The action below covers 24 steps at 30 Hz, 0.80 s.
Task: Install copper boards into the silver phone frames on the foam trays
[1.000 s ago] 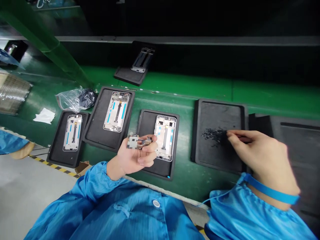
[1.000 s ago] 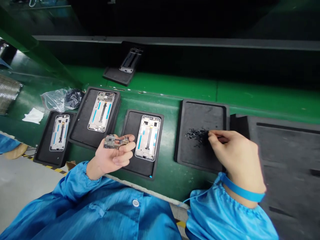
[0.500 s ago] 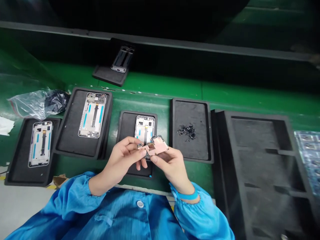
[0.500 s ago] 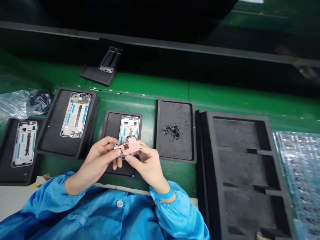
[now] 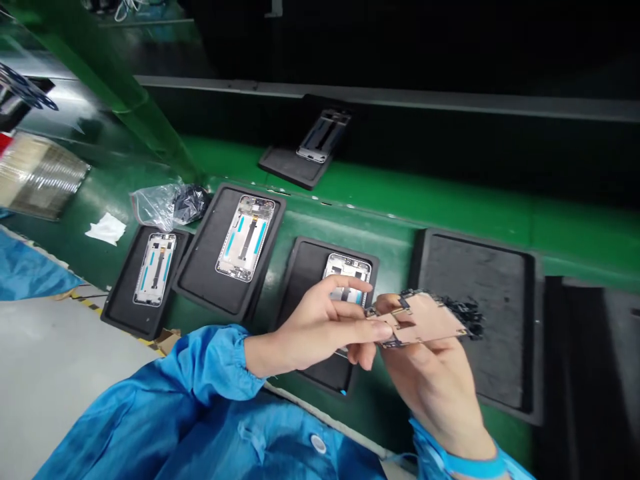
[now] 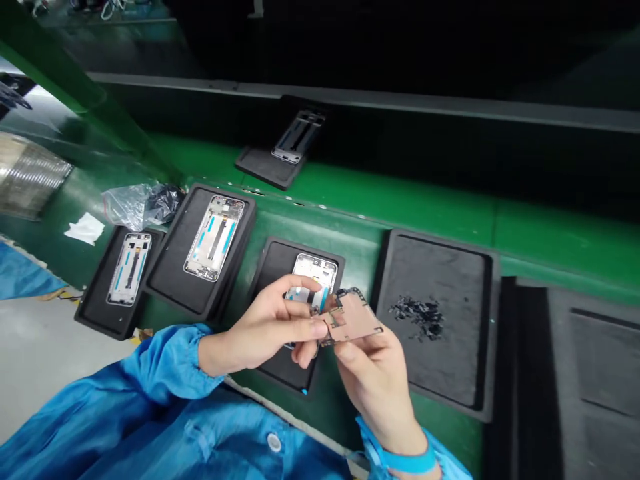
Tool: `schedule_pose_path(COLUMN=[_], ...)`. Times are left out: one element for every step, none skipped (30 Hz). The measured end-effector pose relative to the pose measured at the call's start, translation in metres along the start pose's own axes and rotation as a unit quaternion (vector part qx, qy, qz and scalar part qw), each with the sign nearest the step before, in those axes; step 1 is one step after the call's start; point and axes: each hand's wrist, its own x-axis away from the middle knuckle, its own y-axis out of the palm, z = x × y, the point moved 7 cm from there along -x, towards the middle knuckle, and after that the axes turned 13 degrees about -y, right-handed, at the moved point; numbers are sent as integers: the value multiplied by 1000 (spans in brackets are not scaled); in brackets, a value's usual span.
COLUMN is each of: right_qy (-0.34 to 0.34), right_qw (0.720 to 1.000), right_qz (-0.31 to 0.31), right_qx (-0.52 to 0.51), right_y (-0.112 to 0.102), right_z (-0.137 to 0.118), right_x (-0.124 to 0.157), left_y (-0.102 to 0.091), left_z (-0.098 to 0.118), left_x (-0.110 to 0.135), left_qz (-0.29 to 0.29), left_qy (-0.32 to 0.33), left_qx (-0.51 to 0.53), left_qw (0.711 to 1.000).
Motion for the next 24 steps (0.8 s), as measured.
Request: schedule_pose_path(right_qy=[9, 17, 21, 18, 6, -10, -29, -54, -81, -106, -129, -149, -166, -175, -180, -186, -192, -196, -200, -203, -206, -208, -208, -208], right_qw=[1000, 1000, 1000, 1000, 1000, 999, 997, 993, 987, 977, 965, 951, 937, 923, 910, 897, 883, 868, 852, 837, 823, 810, 798, 788], right_qz=[-1, -3, -3, 1, 8, 19, 35, 49, 61, 71, 80, 86, 87, 85, 79, 69, 54, 34, 12, -10, -34, -58, -83, -107], right_qx=[2, 1, 1, 5, 15, 31, 57, 90, 128, 171, 215, 257, 296, 331, 364, 395, 425, 455, 484, 508, 529, 546, 559, 570], right_y=[0, 0, -1, -3, -6, -11, -18, -25, -32, -38, -44, -49, -52, -55, -56, -57, -57, -56, -54, -52, -49, -46, -42, -37], right_z=[2, 3, 4, 3, 1, -3, -7, -14, -21, -29, -36, -42, -46, -49, -49, -49, -47, -45, -42, -38, -34, -30, -26, -21], right_x=[-1, -2, -3, -5, -7, -9, -12, -14, -17, -20, -23, -26, -29, -32, -36, -39, -41, -43, -45, -46, -47, -47, -48, -47], left_y=[1, 2, 2, 1, -2, -6, -12, -16, -19, -20, -20, -21, -21, -22, -22, -21, -19, -17, -14, -11, -9, -7, -6, -6], left_z=[1, 2, 2, 2, 3, 6, 9, 15, 19, 22, 22, 19, 17, 15, 13, 13, 13, 13, 13, 14, 14, 14, 14, 13], left_x=[-1, -2, -4, -5, -6, -6, -7, -7, -6, -7, -10, -14, -18, -21, -23, -24, -24, -22, -20, -16, -13, -8, -4, 1], left_qz=[-1, -2, -3, 0, 16, 43, 80, 124, 168, 207, 237, 258, 275, 285, 288, 285, 279, 271, 261, 247, 231, 214, 197, 182], left_qy=[0, -1, -1, 2, 15, 39, 76, 124, 173, 214, 241, 255, 262, 267, 273, 284, 294, 303, 312, 317, 320, 322, 320, 314], left_qx=[2, 1, -4, -18, -43, -90, -161, -253, -359, -464, -557, -630, -681, -713, -732, -739, -742, -740, -737, -731, -718, -697, -670, -642], left_qw=[1000, 1000, 1000, 1000, 999, 994, 981, 951, 902, 834, 758, 686, 626, 582, 555, 540, 535, 535, 540, 552, 574, 605, 641, 675])
